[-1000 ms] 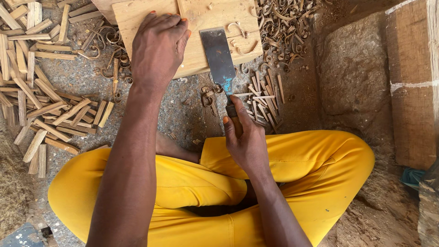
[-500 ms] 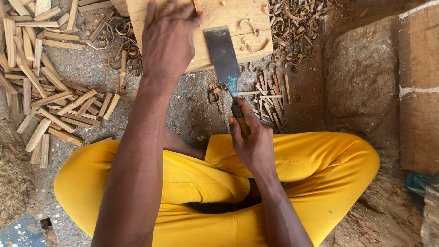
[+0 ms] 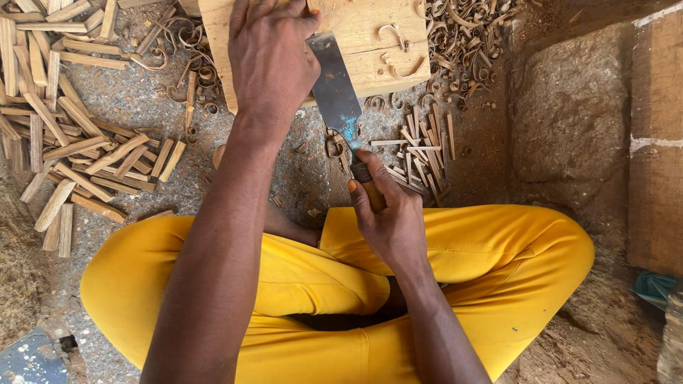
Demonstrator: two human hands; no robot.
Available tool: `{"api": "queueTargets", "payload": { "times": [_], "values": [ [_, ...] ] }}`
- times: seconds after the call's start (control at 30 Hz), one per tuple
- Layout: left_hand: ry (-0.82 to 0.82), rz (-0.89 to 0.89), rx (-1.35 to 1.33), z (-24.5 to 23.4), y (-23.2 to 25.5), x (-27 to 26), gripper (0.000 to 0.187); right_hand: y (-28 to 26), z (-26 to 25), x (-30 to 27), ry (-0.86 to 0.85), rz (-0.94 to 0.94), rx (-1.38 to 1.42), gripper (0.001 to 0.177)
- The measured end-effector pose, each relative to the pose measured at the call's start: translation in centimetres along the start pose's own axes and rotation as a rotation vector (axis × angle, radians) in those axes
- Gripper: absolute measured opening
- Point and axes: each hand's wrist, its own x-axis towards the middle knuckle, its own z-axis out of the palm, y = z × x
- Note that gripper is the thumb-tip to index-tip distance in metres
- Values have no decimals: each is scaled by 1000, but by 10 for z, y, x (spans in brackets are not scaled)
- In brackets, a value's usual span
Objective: The person sits cross-legged on the floor and uses a chisel to carve a rectangular wooden block. They repeatedly push the chisel along the wood surface to remove shavings, occasionally adjusting the wood's position. The work area is surrounded by wood shavings and small cut pieces.
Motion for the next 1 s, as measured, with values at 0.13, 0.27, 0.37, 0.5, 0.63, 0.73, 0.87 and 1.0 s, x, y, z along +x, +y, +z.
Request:
{"api": "queueTargets", "payload": {
  "times": [0.13, 0.27, 0.37, 0.5, 0.63, 0.73, 0.87, 1.0],
  "values": [
    [36, 7, 0, 1, 1, -1, 24, 0, 1, 1, 48, -151, 36, 43],
    [51, 18, 0, 0, 2, -2, 23, 0, 1, 1, 15, -60, 32, 43],
    [73, 33, 9, -1, 2, -2, 24, 0, 0, 1, -2, -32, 17, 44],
    [94, 46, 0, 0, 3, -2, 24, 0, 0, 2, 12, -68, -3, 43],
    [110, 49, -6, 1, 2, -3, 25, 0, 0, 1, -7, -26, 2, 44],
    [110, 43, -23, 1, 2, -3, 25, 0, 0, 1, -1, -30, 21, 44],
    [110, 41, -17, 2, 2, -4, 25, 0, 0, 1, 23, -108, 33, 43],
    [129, 60, -4, 1, 2, -3, 22, -2, 0, 1, 3, -32, 28, 44]
  ]
}}
